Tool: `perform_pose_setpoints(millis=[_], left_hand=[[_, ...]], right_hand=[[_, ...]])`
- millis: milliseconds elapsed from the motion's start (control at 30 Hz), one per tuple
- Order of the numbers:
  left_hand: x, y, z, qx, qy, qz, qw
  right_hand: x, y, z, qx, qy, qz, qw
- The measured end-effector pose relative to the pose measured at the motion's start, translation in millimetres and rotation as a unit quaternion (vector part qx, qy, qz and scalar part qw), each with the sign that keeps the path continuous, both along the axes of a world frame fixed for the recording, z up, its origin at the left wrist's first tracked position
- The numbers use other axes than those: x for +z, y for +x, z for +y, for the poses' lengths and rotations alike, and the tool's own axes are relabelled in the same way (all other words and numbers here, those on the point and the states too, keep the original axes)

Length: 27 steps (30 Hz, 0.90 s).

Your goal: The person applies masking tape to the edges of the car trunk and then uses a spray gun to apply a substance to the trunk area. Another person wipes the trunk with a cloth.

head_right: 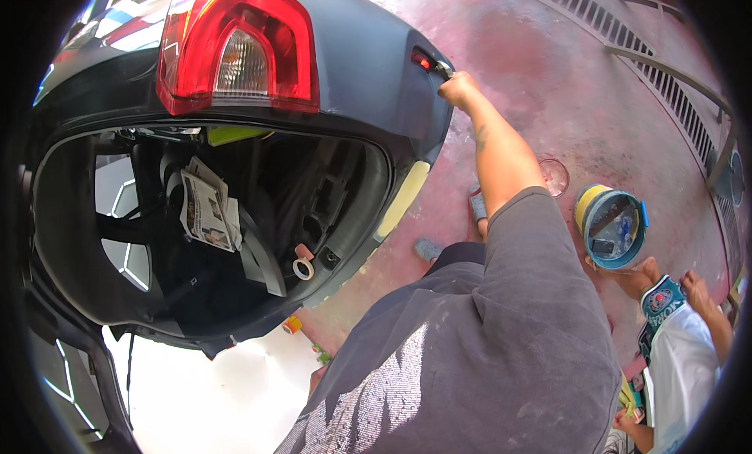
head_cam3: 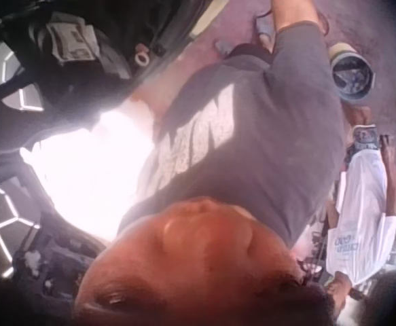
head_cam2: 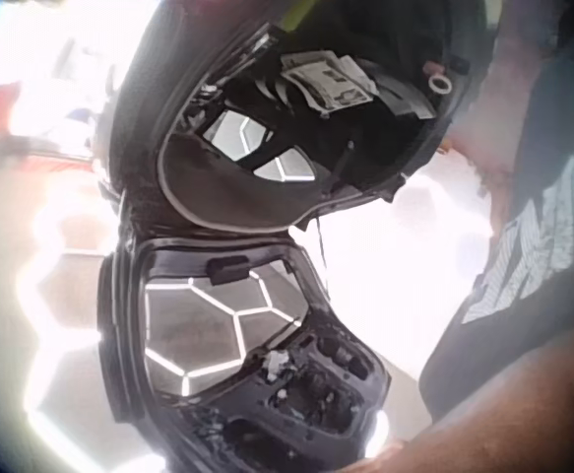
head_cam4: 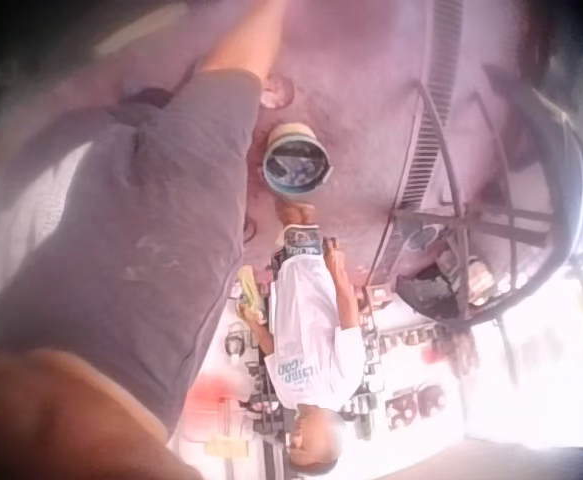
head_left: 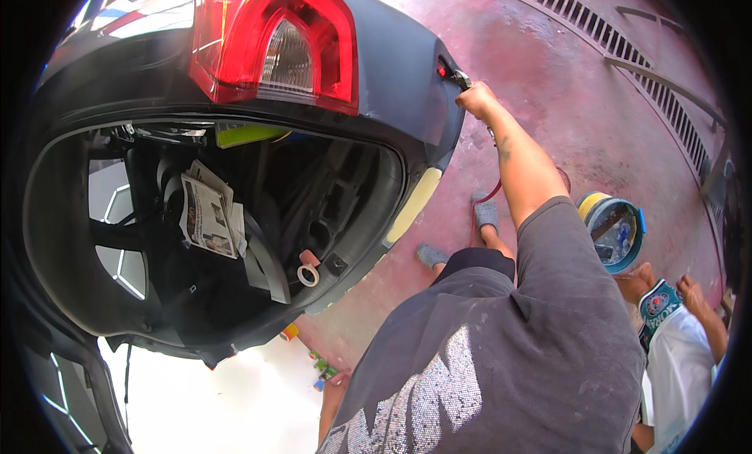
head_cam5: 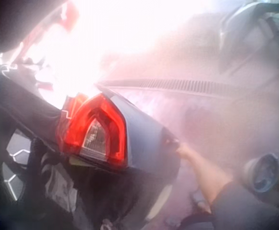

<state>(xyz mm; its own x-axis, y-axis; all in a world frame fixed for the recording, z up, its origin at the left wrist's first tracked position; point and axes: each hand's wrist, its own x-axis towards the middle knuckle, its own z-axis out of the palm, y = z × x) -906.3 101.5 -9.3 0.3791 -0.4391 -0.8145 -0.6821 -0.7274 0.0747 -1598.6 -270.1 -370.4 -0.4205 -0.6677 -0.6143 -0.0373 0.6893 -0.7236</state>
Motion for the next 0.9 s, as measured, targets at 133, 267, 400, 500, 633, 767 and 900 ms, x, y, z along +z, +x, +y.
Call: perform_pose_setpoints(millis=[133, 267, 400, 500, 633, 767, 900], left_hand=[[-8, 5, 16, -0.003, 0.006, 0.000, 1.000], [-16, 13, 24, -0.001, 0.005, 0.005, 1.000], [-21, 26, 21, -0.009, -0.004, 0.011, 1.000], [-32, 42, 36, -0.007, -0.010, 0.018, 1.000], [-53, 82, 37, -0.022, -0.042, 0.041, 0.998], [-67, 118, 53, -0.038, -0.064, 0.054, 0.996], [-71, 133, 26, -0.087, -0.085, 0.063, 0.990]], right_hand=[[-3, -11, -3, 0.028, 0.036, 0.003, 0.999], [-24, -2, 22, 0.076, 0.093, 0.006, 0.993], [-45, 46, 87, 0.227, 0.061, 0.098, 0.967], [-15, 96, 124, 0.272, 0.078, 0.082, 0.956], [-5, 144, 146, 0.273, 0.089, 0.073, 0.955], [5, 190, 151, 0.163, 0.120, 0.159, 0.966], [-12, 212, 178, 0.122, 0.142, 0.187, 0.964]])
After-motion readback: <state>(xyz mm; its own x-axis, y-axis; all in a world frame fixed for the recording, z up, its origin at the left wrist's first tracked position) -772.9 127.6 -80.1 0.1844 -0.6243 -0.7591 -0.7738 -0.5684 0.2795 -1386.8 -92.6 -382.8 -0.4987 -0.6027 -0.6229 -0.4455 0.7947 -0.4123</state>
